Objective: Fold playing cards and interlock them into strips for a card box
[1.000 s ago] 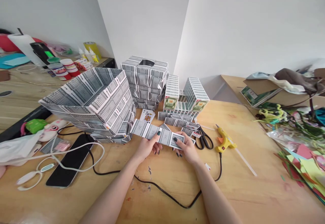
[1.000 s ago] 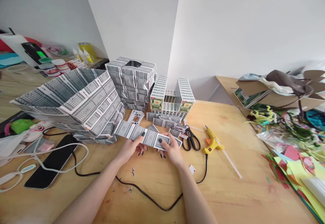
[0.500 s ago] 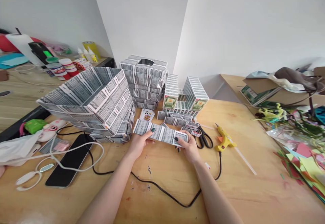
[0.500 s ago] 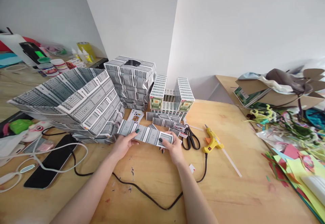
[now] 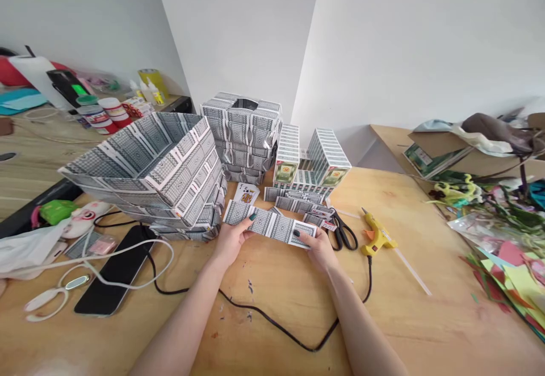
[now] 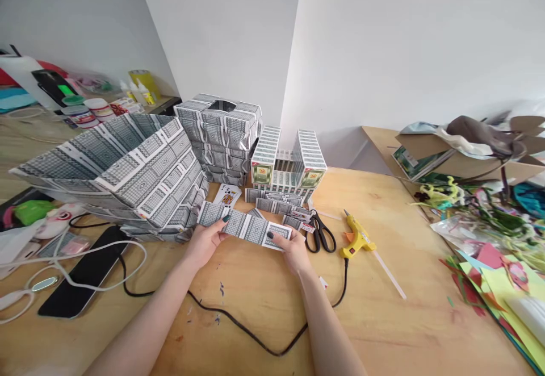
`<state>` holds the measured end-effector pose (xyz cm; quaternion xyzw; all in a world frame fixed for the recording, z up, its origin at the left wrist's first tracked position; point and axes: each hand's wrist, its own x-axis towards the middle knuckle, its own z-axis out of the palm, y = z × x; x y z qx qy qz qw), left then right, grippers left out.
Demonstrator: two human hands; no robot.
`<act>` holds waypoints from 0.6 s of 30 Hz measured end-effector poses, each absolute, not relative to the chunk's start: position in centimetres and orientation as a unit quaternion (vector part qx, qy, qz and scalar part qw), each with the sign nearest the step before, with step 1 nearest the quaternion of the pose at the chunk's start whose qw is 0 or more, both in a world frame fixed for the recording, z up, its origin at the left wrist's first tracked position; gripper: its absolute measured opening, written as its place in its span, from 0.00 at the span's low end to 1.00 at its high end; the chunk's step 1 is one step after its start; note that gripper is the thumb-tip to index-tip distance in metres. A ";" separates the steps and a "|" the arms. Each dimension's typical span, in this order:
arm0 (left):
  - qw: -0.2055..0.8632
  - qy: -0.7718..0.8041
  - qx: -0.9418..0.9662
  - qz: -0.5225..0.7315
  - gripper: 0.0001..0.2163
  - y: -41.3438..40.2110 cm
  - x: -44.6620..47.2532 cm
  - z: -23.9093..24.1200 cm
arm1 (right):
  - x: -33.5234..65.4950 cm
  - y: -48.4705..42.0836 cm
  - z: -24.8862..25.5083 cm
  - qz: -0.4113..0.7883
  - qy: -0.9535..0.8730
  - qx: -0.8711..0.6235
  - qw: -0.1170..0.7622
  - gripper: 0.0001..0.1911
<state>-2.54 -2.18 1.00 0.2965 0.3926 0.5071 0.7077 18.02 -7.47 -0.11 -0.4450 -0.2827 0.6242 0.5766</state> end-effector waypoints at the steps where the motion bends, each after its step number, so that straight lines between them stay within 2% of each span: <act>1: 0.706 0.393 0.287 0.514 0.12 -2.1 -2.6 1.0 | 18.0 -7.5 -0.1 0.629 -0.279 -0.440 0.577 0.16; 6: 0.700 0.399 0.272 0.525 0.12 -1.7 -2.7 1.2 | 18.0 -7.5 -0.2 0.629 -0.267 -0.434 0.588 0.12; 18: 0.696 0.412 0.264 0.526 0.13 -1.7 -2.8 1.6 | 18.2 -7.6 0.2 0.654 -0.267 -0.413 0.575 0.11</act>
